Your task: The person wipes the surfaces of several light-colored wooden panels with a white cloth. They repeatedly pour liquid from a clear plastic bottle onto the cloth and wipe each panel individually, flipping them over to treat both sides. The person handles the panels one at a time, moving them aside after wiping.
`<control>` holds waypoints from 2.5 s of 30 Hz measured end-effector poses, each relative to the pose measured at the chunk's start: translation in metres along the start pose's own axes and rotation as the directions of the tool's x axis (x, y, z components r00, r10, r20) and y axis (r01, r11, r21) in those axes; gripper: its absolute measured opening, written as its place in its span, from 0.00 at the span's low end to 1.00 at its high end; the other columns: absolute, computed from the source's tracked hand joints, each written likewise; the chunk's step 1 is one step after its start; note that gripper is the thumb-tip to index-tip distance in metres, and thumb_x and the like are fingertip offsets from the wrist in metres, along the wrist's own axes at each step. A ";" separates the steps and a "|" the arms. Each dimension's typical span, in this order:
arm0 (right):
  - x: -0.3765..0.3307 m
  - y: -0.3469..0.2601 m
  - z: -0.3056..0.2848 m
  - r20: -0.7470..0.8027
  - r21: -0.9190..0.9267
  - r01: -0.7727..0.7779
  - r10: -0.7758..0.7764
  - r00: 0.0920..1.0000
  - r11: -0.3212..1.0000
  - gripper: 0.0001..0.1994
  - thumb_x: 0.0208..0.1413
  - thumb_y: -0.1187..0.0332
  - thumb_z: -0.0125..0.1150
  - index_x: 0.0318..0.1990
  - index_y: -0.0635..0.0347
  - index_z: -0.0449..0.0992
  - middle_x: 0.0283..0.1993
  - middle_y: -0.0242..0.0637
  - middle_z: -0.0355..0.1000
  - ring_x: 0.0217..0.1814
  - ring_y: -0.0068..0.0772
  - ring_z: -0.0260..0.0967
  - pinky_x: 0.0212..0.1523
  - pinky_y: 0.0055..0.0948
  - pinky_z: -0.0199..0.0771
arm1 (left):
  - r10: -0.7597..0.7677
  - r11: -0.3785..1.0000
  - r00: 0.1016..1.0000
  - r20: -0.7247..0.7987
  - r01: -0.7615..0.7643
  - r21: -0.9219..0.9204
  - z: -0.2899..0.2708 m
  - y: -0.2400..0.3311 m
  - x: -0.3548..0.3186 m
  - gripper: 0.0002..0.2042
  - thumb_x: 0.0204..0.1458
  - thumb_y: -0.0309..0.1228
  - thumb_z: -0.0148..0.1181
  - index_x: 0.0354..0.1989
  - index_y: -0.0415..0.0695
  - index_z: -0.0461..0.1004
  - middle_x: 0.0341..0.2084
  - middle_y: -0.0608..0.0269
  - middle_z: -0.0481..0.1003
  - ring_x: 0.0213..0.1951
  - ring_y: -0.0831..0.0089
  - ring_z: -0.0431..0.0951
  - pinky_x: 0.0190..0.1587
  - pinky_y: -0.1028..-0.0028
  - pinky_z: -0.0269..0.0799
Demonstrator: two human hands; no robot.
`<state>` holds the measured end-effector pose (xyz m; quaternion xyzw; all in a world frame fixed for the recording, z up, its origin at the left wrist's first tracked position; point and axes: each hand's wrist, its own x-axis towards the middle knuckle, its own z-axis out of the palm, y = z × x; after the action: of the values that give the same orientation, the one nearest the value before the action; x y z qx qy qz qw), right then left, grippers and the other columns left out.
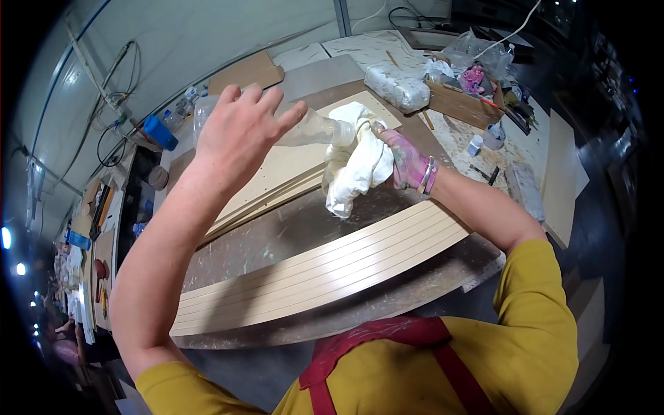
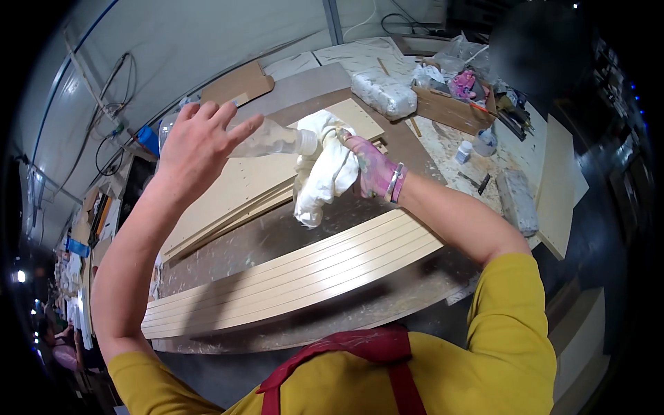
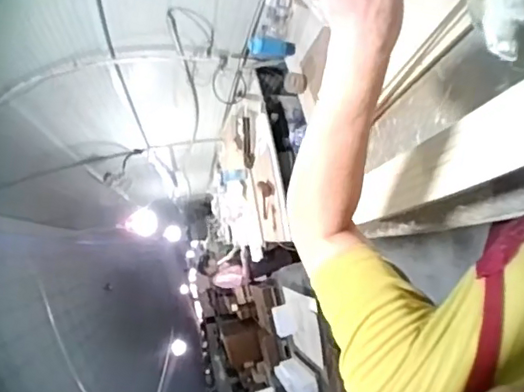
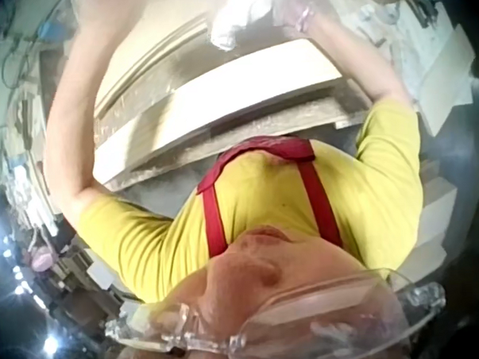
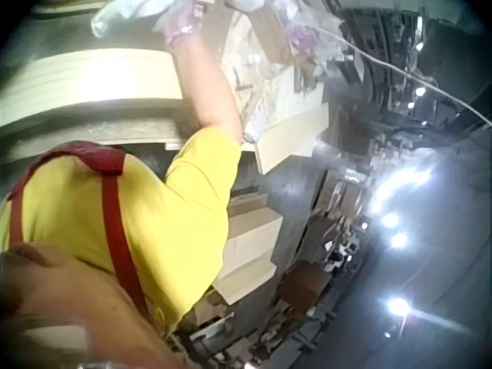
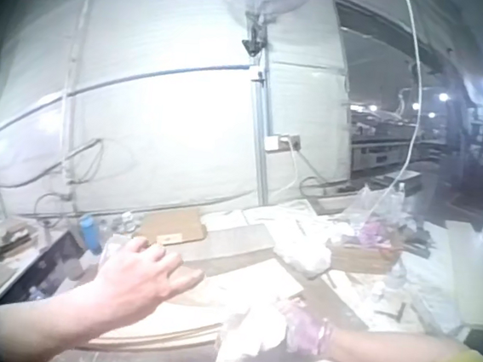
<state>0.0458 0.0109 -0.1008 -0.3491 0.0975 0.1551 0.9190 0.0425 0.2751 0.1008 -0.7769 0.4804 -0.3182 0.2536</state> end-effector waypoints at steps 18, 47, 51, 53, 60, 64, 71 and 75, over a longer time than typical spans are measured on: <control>-0.014 -0.016 -0.011 0.007 -0.044 0.061 -0.061 0.998 0.997 0.18 0.64 0.55 0.45 0.54 0.56 0.67 0.49 0.36 0.73 0.48 0.34 0.73 0.50 0.39 0.74 | 0.062 0.998 0.992 0.111 -0.063 0.008 0.003 -0.007 0.026 0.25 0.48 0.23 0.55 0.56 0.57 0.68 0.37 0.64 0.69 0.41 0.69 0.70 0.48 0.68 0.64; -0.084 -0.047 -0.034 0.018 -0.284 0.372 -0.383 0.923 0.883 0.23 0.64 0.58 0.47 0.60 0.65 0.60 0.55 0.46 0.68 0.53 0.39 0.71 0.54 0.38 0.75 | -0.139 0.044 0.864 0.483 0.493 -0.869 0.203 0.140 -0.022 0.43 0.42 0.45 0.69 0.62 0.34 0.54 0.56 0.40 0.64 0.59 0.52 0.65 0.62 0.63 0.59; -0.091 -0.019 0.027 0.046 -0.252 0.303 -0.301 0.952 0.919 0.24 0.64 0.57 0.47 0.60 0.64 0.60 0.55 0.46 0.68 0.53 0.38 0.71 0.53 0.37 0.76 | -0.318 -0.052 0.754 0.575 0.592 -0.804 0.096 0.041 -0.142 0.26 0.52 0.41 0.61 0.58 0.45 0.66 0.52 0.54 0.71 0.52 0.64 0.72 0.54 0.67 0.68; -0.094 0.004 0.070 0.098 -0.251 0.245 -0.227 0.969 0.936 0.24 0.64 0.57 0.47 0.60 0.64 0.60 0.56 0.45 0.68 0.53 0.38 0.71 0.52 0.37 0.76 | -0.646 -0.181 0.492 0.583 0.643 -0.744 0.049 0.002 -0.240 0.24 0.53 0.39 0.58 0.58 0.44 0.66 0.49 0.58 0.72 0.53 0.69 0.71 0.55 0.72 0.66; -0.035 0.086 0.166 0.398 -0.656 0.235 0.064 0.915 0.717 0.21 0.61 0.60 0.53 0.56 0.63 0.65 0.55 0.42 0.68 0.48 0.32 0.73 0.47 0.29 0.78 | -0.717 -0.697 -0.333 0.613 0.358 -0.621 0.034 0.018 -0.553 0.33 0.59 0.60 0.37 0.65 0.50 0.58 0.62 0.65 0.63 0.62 0.68 0.60 0.62 0.64 0.51; -0.018 0.148 0.224 0.876 -0.466 0.810 0.059 0.478 0.356 0.21 0.48 0.65 0.64 0.50 0.62 0.70 0.53 0.43 0.68 0.52 0.38 0.69 0.51 0.33 0.72 | -0.638 -0.770 0.045 0.768 -0.028 -0.638 0.079 0.054 -0.560 0.33 0.63 0.55 0.31 0.65 0.40 0.56 0.62 0.56 0.61 0.62 0.65 0.61 0.65 0.67 0.52; 0.014 0.260 0.285 0.900 -0.157 0.980 0.392 0.192 -0.119 0.15 0.49 0.63 0.60 0.43 0.57 0.72 0.42 0.44 0.68 0.47 0.48 0.67 0.46 0.45 0.68 | -0.539 -0.810 0.077 0.839 -0.321 -0.491 0.112 0.081 -0.532 0.23 0.64 0.44 0.41 0.58 0.39 0.65 0.52 0.62 0.71 0.53 0.71 0.70 0.57 0.73 0.63; 0.054 0.358 0.371 0.923 -0.232 0.969 0.295 0.248 -0.090 0.12 0.51 0.64 0.60 0.42 0.56 0.70 0.41 0.43 0.67 0.43 0.47 0.67 0.43 0.40 0.70 | -0.546 -0.792 0.082 0.834 -0.375 -0.481 0.117 0.072 -0.520 0.23 0.64 0.44 0.40 0.56 0.38 0.67 0.51 0.61 0.72 0.52 0.71 0.71 0.56 0.72 0.64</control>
<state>-0.0040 0.5253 -0.0615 -0.7097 -0.6347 -0.0299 0.3043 -0.0878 0.7275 -0.1584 -0.4290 -0.1195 -0.0674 -0.8928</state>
